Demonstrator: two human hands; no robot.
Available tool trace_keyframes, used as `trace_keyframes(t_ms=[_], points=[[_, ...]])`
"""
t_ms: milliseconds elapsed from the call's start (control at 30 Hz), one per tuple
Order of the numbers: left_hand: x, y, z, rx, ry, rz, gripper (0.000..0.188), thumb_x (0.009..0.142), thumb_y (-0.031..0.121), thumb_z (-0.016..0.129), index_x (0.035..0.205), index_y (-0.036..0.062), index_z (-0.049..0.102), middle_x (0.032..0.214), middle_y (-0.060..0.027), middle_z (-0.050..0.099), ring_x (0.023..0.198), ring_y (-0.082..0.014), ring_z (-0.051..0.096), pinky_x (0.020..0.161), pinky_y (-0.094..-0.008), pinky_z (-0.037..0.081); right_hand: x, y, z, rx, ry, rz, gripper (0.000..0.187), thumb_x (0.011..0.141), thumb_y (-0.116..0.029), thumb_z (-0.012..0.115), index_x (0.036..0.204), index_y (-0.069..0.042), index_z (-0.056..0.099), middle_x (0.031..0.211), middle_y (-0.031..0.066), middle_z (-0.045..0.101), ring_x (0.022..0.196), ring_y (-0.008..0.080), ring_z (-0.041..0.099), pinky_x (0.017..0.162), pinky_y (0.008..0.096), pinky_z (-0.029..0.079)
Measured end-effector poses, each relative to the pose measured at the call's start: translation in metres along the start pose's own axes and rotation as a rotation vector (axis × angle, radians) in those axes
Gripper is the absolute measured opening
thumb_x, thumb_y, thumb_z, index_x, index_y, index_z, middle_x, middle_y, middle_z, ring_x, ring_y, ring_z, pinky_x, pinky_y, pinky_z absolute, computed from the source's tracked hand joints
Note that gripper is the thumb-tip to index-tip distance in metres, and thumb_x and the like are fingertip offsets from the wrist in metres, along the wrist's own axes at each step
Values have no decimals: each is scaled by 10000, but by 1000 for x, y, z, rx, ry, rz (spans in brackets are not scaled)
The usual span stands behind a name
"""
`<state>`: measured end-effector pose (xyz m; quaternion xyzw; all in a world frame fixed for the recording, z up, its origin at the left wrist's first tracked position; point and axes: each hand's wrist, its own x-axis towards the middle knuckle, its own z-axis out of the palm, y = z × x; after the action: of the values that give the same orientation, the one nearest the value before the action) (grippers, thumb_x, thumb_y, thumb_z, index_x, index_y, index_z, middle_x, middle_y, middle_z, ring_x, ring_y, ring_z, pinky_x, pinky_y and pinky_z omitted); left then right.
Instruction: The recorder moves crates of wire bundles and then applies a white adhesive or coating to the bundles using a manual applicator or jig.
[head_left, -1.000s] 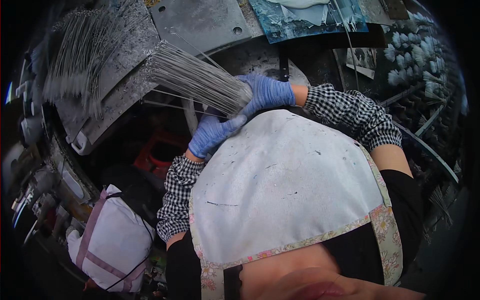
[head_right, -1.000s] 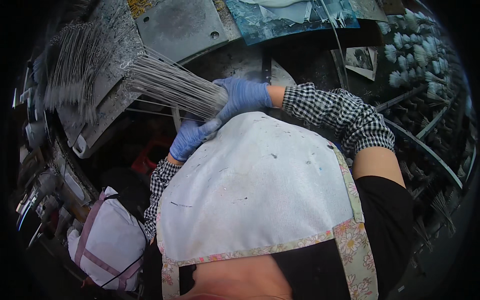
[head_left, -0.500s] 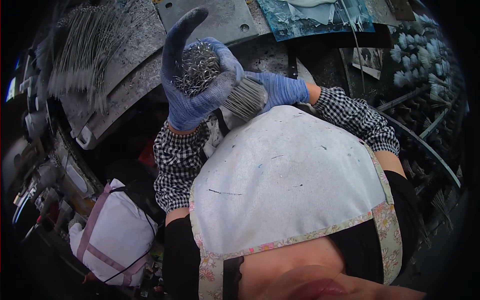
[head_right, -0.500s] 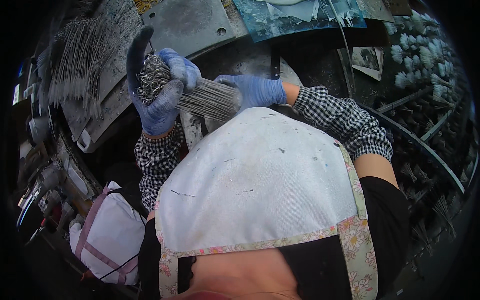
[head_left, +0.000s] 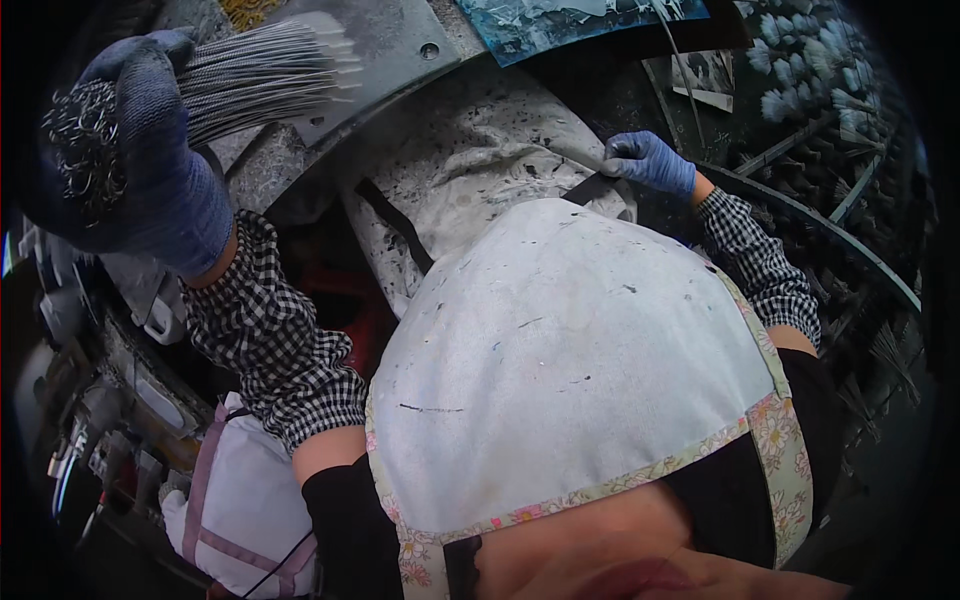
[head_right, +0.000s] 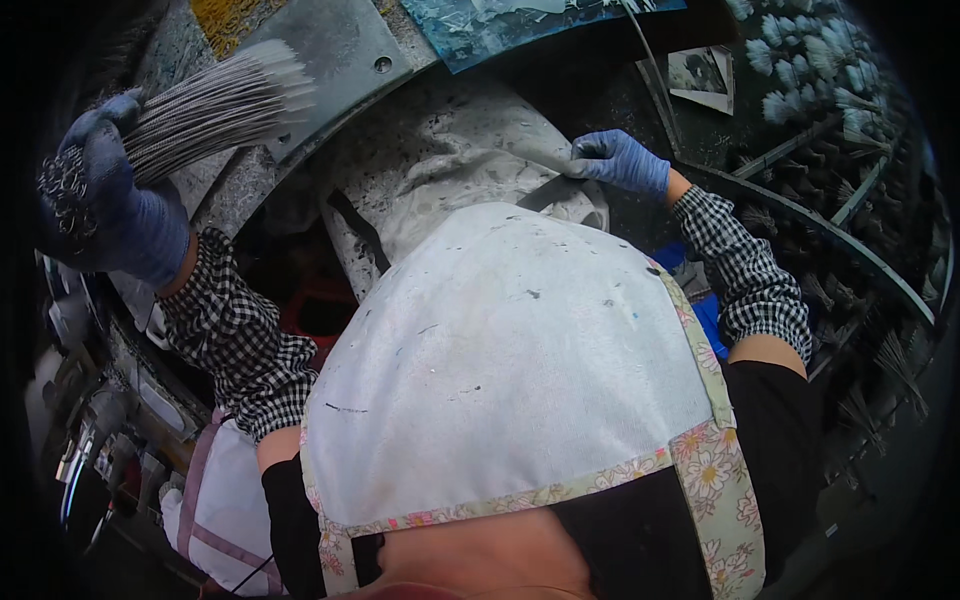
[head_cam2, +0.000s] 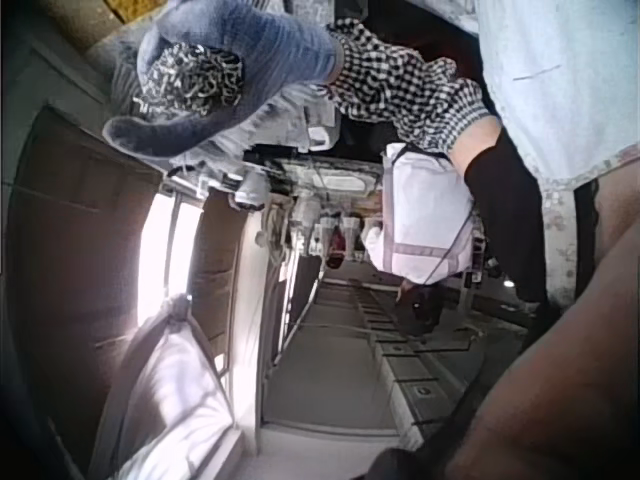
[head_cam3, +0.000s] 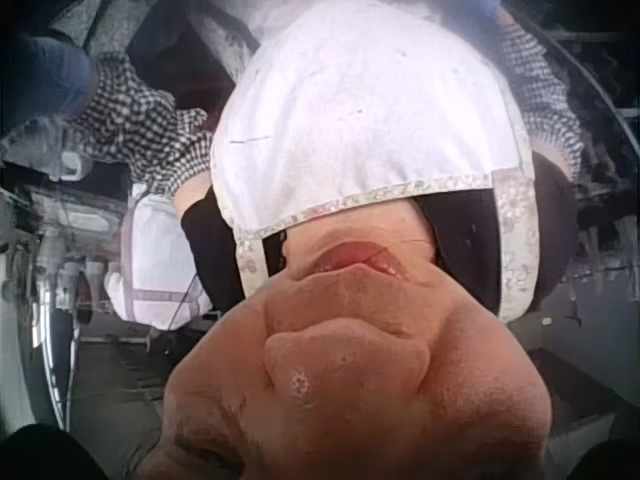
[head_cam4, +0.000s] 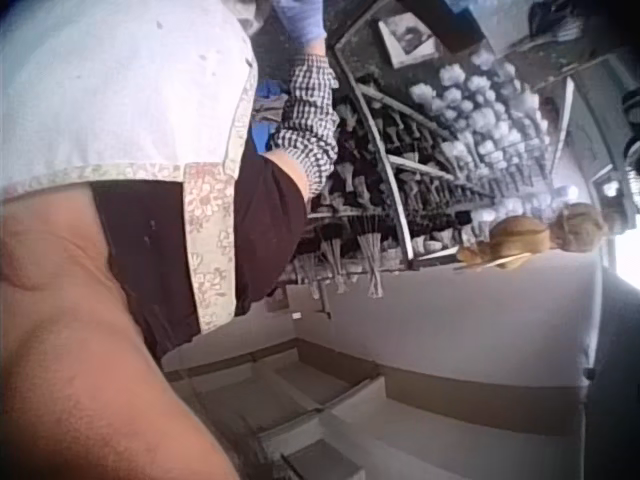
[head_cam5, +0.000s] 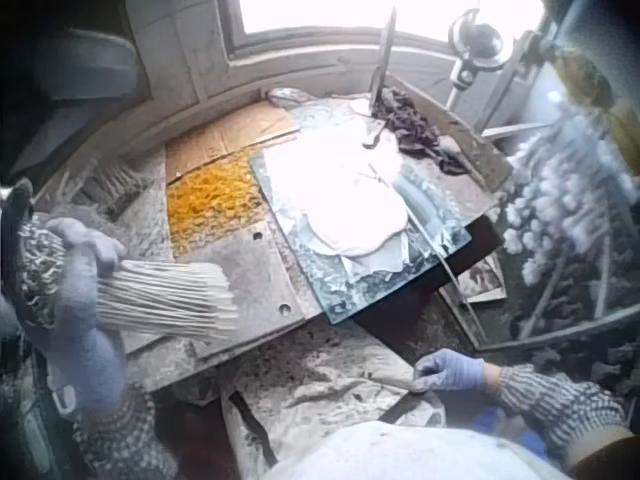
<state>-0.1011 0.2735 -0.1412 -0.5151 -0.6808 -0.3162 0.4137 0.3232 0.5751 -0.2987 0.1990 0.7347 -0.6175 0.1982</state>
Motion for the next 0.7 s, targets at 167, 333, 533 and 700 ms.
trace_keyframes(t_ms=[167,333,533,700], points=[[5,39,38,-923,74,-284,379,834,85,744,1147,-21,559,936,-125,682,769,-213,696,648,-329,615,-16,11,-25,83,-30,98,173,922,-183,669,1006,-32,665,889,-26,649,841,58,564,817,233,483],[4,10,41,-901,-27,-379,547,746,50,808,1190,-27,498,876,-153,688,732,-238,703,671,-348,640,-20,-14,-27,192,-139,196,290,942,-234,635,1137,-20,647,1023,17,659,986,85,574,929,262,470],[6,2,41,-875,-83,-349,530,766,44,791,1182,-63,481,853,-175,687,722,-254,700,652,-354,637,-8,-11,-18,156,-101,144,448,976,-422,542,1166,-33,656,1012,41,670,910,111,591,844,276,493],[8,16,42,-907,-15,-352,518,788,21,761,1198,-77,459,834,-192,687,715,-276,701,656,-360,632,-8,-13,-17,504,-136,185,442,974,-452,531,1073,-55,700,923,16,684,806,97,606,787,257,504]])
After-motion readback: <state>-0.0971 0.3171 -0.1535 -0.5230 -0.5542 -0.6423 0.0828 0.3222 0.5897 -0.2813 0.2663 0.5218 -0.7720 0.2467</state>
